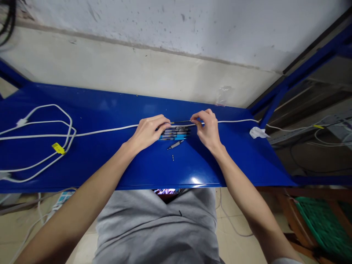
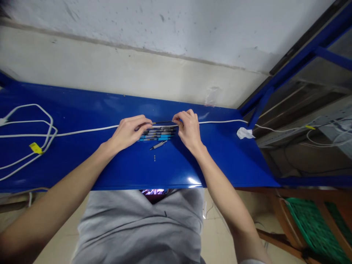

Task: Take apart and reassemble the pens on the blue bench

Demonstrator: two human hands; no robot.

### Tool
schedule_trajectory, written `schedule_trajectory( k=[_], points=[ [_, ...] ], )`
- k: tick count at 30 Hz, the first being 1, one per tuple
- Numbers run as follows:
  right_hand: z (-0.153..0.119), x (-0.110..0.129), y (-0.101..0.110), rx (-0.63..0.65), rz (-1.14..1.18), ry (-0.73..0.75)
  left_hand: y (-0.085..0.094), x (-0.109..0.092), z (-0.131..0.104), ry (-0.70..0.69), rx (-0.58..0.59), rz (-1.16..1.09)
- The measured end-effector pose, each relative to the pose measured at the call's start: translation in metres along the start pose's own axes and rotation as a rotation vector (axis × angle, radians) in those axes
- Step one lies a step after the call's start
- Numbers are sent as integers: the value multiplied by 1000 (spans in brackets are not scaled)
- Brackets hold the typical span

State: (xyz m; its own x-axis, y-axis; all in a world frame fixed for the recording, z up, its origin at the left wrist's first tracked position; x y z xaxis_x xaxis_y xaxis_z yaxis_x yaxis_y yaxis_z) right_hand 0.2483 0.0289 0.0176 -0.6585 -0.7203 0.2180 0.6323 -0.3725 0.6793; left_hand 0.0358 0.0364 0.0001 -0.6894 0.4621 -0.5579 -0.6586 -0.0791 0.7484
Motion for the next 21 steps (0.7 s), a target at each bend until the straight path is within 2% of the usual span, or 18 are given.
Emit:
schedule_trajectory(
  k=[6, 10, 12, 15, 17, 18, 21],
  points=[
    [1, 32, -10, 35, 96, 60, -8, -15, -7, -118, -11, 98],
    [-2, 38, -17, 84, 169, 12, -11, -26, -13, -184, -13, 184],
    [-2, 36, -18, 103, 221, -27, -12, -26, -13, -160, -10, 225],
    [0, 34, -5, -37, 172, -53, -8, -19, -10, -50, -57, 207],
    [4, 39, 4, -82, 174, 26, -3, -11, -7, 39, -110, 164],
    [6, 45, 2, -15, 229, 103, -1, -7, -6, 78, -131, 145],
    [2, 67, -18, 380, 455, 323, 2, 0, -4, 152, -152, 110]
  ],
)
Point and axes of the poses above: each hand's wrist, its own z-axis towards the middle knuckle, its own y-axis out of the back of the hand, x = y × z, the point moved 6 cm from there along z, towards the middle knuckle, and after that the axes turned 15 degrees about y, right-handed, at the moved point
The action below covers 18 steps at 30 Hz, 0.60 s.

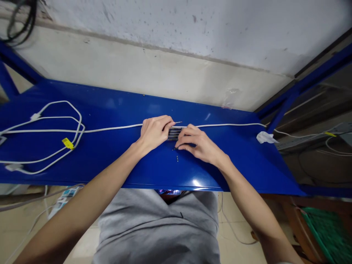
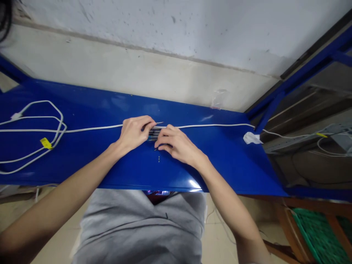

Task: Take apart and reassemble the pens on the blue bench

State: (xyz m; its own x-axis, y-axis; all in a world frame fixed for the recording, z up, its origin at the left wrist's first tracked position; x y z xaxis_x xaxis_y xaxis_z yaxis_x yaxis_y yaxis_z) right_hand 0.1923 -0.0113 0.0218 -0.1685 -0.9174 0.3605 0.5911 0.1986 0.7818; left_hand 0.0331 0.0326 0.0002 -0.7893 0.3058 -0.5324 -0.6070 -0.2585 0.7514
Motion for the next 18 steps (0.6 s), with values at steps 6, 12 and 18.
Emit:
schedule_trajectory(
  k=[6, 12, 18],
  points=[
    [-4, -5, -29, 277, 95, -23, -1, 0, 1, 21, 30, 1],
    [-4, -3, -34, 265, 116, -2, -6, 2, 2, 21, 74, 19],
    [-4, -13, -7, -46, 151, -112, -8, 1, 0, -31, 97, -2]
  ],
)
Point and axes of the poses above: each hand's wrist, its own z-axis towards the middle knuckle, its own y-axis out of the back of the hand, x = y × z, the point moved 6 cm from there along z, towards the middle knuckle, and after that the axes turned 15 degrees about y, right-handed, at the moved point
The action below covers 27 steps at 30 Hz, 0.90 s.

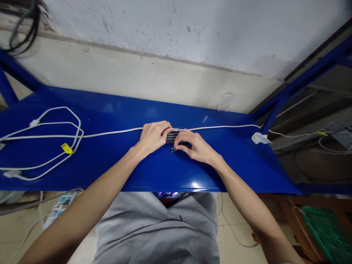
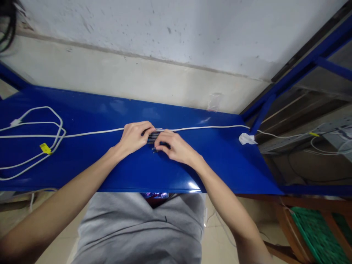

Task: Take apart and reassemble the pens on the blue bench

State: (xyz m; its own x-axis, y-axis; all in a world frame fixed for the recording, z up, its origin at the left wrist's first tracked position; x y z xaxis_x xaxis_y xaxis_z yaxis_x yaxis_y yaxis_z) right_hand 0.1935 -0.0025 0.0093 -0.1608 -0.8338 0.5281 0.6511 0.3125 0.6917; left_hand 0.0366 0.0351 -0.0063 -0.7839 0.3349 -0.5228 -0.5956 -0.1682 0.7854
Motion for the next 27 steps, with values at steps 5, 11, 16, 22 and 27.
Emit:
schedule_trajectory(
  k=[5, 11, 16, 22, 27],
  points=[
    [-17, -30, 38, -484, -61, -214, 0, -3, -2, -54, -1, -21],
    [-18, -39, 29, -489, 80, -236, -4, -3, -3, -67, 3, -12],
    [-15, -35, 23, -415, 120, -218, -5, -3, -4, -63, 16, -14],
    [-19, -45, 21, -447, 187, -246, -6, -6, -4, -91, 30, -33],
    [-20, -49, 17, -490, 260, -294, -6, -5, -4, -73, 37, -49]
  ],
)
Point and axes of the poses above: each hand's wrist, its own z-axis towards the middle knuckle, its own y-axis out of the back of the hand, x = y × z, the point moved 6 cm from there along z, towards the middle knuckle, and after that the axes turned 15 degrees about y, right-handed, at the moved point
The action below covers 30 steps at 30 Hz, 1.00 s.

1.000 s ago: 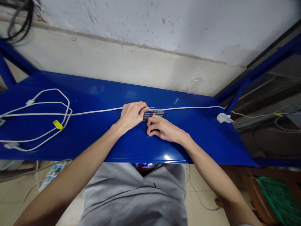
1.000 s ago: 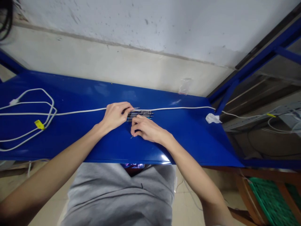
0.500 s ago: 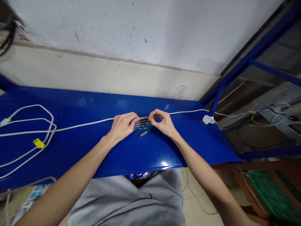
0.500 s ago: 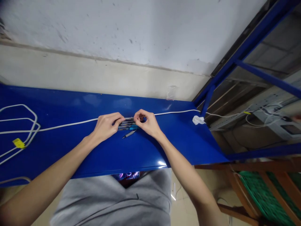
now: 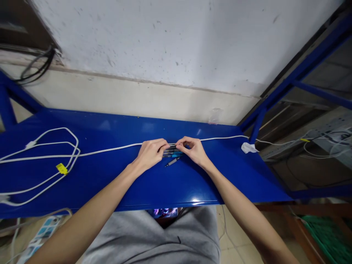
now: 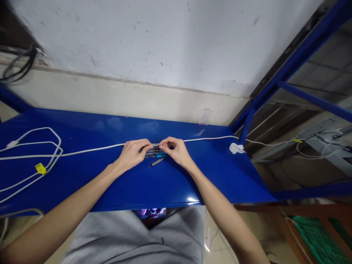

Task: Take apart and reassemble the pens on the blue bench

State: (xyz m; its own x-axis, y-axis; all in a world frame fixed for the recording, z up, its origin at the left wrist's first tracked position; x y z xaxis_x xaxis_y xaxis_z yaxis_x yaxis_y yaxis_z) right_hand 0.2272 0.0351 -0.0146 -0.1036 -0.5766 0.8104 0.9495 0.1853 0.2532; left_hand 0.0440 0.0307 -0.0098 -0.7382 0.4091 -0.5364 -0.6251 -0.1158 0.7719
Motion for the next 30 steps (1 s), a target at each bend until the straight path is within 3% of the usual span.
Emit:
schedule_trajectory(
  k=[4, 8, 13, 21, 26, 30],
  points=[
    [-1, -6, 1, -83, 130, -83, 1, -1, 0, 2, -6, 6],
    [-3, -11, -3, -78, 194, -135, 0, -1, 0, 4, -1, 0],
    [-5, -12, -9, -67, 173, -146, -3, -2, -1, -6, 15, -26],
    [-3, -8, 1, -215, 166, -91, -1, 2, 1, 23, -9, -38],
    [-5, -11, -6, -129, 167, -120, -2, 1, 0, 35, 0, -52],
    [-5, -11, -4, -174, 204, -93, -2, 2, 1, 39, -6, -51]
  ],
)
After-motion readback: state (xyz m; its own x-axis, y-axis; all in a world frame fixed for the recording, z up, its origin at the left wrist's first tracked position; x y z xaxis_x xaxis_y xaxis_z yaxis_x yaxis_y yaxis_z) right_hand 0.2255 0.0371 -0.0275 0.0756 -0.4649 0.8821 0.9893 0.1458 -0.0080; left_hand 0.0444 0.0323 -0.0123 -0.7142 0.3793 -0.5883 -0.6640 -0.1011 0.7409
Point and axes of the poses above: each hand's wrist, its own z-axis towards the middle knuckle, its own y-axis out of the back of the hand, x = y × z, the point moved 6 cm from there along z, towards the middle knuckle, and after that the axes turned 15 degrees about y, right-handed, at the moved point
